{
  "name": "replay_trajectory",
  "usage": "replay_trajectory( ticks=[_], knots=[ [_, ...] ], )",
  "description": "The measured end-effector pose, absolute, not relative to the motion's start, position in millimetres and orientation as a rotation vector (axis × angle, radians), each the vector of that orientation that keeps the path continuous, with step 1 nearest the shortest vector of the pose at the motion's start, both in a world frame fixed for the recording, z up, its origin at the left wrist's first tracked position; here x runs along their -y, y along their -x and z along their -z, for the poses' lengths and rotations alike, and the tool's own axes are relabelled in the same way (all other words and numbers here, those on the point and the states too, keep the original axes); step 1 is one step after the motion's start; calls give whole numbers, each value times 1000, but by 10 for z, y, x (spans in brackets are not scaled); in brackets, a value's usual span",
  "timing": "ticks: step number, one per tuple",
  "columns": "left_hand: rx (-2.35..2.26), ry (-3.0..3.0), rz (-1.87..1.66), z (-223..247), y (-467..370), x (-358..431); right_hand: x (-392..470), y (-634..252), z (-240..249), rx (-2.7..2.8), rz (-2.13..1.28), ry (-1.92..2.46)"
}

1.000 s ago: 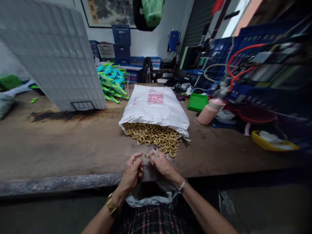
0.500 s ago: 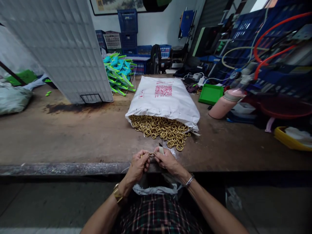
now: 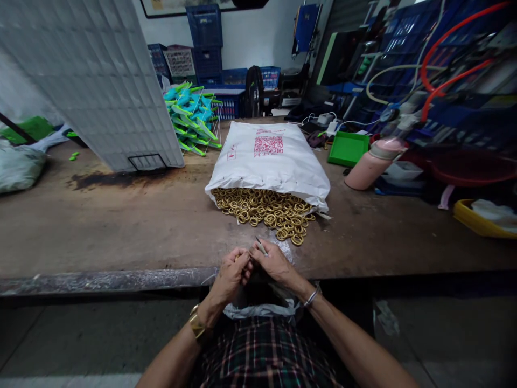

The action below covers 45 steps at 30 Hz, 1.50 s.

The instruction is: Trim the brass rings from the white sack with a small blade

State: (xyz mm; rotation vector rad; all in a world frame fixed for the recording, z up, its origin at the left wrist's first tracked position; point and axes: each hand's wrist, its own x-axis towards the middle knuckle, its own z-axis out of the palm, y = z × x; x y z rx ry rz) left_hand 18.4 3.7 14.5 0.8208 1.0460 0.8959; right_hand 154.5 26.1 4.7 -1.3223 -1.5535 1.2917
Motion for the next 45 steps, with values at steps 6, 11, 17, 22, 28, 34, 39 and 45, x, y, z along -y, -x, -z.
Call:
replay_trajectory(
  ticks=[6,11,17,22,28,34,39,45],
  knots=[
    [-1023,-787,-892,-148,-184,-25,-247,-1525,-62,1491,-1362,1327],
    [-982,-756,-902,-161,-186,-22,-243,-1523,-24,1457,-1417,1290],
    [-974,-709,-914,-155,-186,-19,-269,-1544,4,1491,-1328,1328],
    [-1013,-728,-964,-133,-164,-34,-209,-1589,1,1832,-912,1496],
    [-1062,-804,-967,-105,-160,-36,-129,-1585,24,2225,-697,1509],
    [-1096,-883,-967,-57,-139,-29,-151,-1578,-13,2346,-664,1564],
    [-1068,-899,-958,-61,-99,24,-156,-1544,-72,2407,-633,1667],
    [-842,-708,-912,-289,-94,100,-252,-1628,-40,2263,-432,1938]
  ],
)
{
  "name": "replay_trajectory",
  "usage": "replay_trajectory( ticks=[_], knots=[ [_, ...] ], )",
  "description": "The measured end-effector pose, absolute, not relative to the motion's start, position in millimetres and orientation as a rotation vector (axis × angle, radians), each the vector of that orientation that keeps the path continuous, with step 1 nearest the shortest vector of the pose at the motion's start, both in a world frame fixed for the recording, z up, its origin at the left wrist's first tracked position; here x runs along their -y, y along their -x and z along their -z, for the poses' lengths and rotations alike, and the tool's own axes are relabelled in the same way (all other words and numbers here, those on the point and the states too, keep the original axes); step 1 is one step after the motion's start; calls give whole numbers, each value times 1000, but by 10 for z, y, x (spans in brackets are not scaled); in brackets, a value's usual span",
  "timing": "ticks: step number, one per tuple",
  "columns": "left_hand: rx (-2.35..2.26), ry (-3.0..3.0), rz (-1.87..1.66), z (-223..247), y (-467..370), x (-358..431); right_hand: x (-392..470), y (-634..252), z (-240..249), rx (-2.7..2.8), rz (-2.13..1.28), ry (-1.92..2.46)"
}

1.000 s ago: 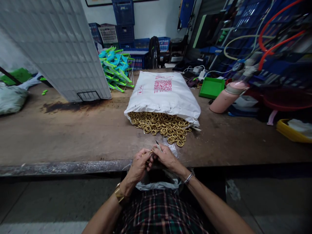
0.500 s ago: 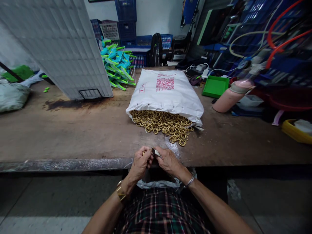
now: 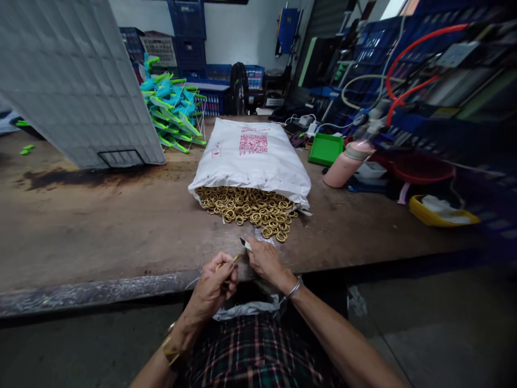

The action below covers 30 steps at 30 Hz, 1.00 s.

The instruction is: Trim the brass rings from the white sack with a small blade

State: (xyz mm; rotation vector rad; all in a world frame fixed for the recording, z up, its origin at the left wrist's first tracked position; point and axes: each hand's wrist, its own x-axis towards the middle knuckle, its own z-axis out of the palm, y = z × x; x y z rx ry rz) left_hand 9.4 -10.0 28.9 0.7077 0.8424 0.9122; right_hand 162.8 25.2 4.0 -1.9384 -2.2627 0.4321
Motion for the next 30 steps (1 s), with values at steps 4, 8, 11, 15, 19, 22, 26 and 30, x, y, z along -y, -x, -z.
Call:
replay_trajectory(
  ticks=[4,8,11,15,19,22,26,30],
  knots=[
    [-772,-513,-960,-269,-85,47,-328,-1780,-87,2059,-238,2098],
    [-768,-429,-943,-153,-58,22,-358,-1928,-112,1969,-151,2240],
    [-731,-396,-941,-111,-34,25,-355,-2000,-69,1968,-143,2283],
    [-684,-303,-924,-89,-7,10,-356,-2007,-19,1985,-165,2206],
    [-645,-193,-910,-68,1,-3,-370,-1889,-22,2070,-235,2035],
    [-672,-183,-935,-64,2,-8,-379,-1767,-22,2185,-302,1873],
    [-731,-223,-988,-78,17,-28,-390,-1694,15,2240,-390,1673],
    [-790,-362,-1014,-89,16,-50,-403,-1717,51,2060,-538,1609]
  ],
)
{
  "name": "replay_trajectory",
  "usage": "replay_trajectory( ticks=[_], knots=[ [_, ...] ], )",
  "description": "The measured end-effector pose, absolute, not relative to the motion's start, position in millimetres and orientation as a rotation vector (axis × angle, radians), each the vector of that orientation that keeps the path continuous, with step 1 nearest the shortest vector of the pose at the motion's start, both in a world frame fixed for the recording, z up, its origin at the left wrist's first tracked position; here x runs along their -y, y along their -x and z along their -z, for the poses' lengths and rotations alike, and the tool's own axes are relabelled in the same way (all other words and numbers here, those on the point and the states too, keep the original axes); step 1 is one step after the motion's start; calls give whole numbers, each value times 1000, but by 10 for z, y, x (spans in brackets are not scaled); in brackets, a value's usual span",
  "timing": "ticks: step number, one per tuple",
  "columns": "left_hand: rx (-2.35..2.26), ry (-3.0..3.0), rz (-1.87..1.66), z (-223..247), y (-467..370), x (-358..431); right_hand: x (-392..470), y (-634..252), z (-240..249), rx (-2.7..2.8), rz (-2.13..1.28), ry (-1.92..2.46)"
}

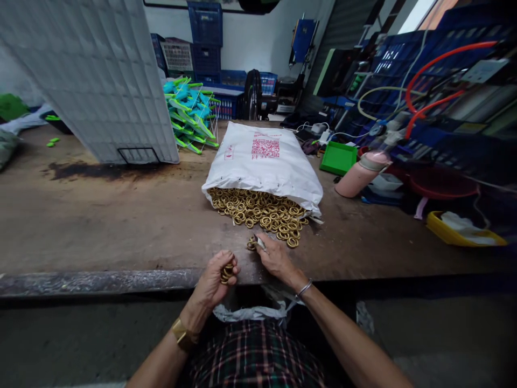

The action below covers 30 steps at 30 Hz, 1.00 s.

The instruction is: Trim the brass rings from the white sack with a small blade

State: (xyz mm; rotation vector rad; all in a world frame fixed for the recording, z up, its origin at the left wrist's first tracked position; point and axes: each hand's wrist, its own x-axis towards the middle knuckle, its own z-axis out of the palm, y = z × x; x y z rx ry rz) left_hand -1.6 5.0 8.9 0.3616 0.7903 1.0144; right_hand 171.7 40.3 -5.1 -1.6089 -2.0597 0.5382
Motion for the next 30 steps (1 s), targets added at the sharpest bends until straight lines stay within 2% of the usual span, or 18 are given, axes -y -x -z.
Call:
replay_trajectory(
  ticks=[8,16,30],
  knots=[
    [-1175,-842,-1019,-79,-114,-152,-402,-1648,-37,1621,-1011,1486],
    [-1279,-1158,-922,-175,-139,-278,-391,-1601,-131,1544,-1163,1395],
    [-1086,-749,-1074,-11,-122,-307,-351,-1581,-113,1670,-1117,1404]
  ],
)
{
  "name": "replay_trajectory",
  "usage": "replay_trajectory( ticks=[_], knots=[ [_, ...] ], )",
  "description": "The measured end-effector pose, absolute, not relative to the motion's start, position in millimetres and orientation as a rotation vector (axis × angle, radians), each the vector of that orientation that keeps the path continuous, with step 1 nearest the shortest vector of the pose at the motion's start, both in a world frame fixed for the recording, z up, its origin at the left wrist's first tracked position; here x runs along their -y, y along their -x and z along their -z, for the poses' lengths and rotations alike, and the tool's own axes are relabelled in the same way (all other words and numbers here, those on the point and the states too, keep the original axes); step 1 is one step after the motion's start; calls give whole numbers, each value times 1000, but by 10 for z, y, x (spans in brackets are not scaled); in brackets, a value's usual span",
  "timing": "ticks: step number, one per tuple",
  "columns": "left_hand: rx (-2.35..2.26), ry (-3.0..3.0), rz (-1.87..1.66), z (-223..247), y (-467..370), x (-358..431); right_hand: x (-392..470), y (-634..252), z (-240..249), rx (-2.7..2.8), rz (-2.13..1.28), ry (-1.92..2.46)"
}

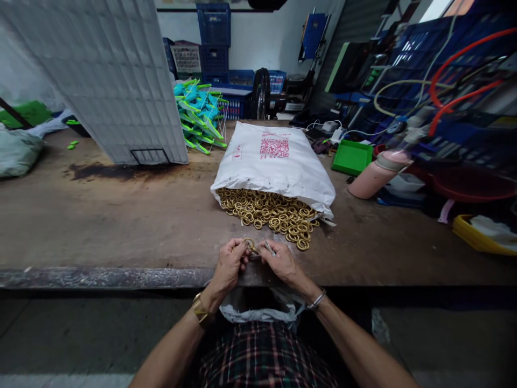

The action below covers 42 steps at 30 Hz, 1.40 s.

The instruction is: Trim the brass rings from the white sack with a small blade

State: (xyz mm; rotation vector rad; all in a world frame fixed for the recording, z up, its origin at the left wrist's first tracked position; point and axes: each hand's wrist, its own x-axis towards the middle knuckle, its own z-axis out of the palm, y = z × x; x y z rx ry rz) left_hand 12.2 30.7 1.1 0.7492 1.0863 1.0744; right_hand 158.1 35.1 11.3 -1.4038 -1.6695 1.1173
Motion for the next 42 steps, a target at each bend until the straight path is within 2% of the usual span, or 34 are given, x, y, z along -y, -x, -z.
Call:
replay_trajectory(
  ticks=[4,10,17,25,30,38,42],
  knots=[
    [-1118,-837,-1097,-9,-153,-278,-395,-1550,-135,1526,-997,1490],
    [-1189,-945,-1049,-47,-213,-238,-380,-1481,-123,1595,-1114,1360],
    [-1173,-974,-984,-159,-196,-201,-331,-1565,-110,2000,-678,1412],
    [-1150,-994,-904,-159,-153,-192,-361,-1519,-129,1715,-1042,1423],
    [-1064,-955,-824,-91,-133,-183,-371,-1508,-85,1692,-1045,1427],
    [-993,-878,-903,-51,-119,-145,-376,-1482,-124,1699,-1079,1384],
    [-991,-874,-932,-49,-116,-137,-373,-1539,-91,1781,-826,1552]
  ],
)
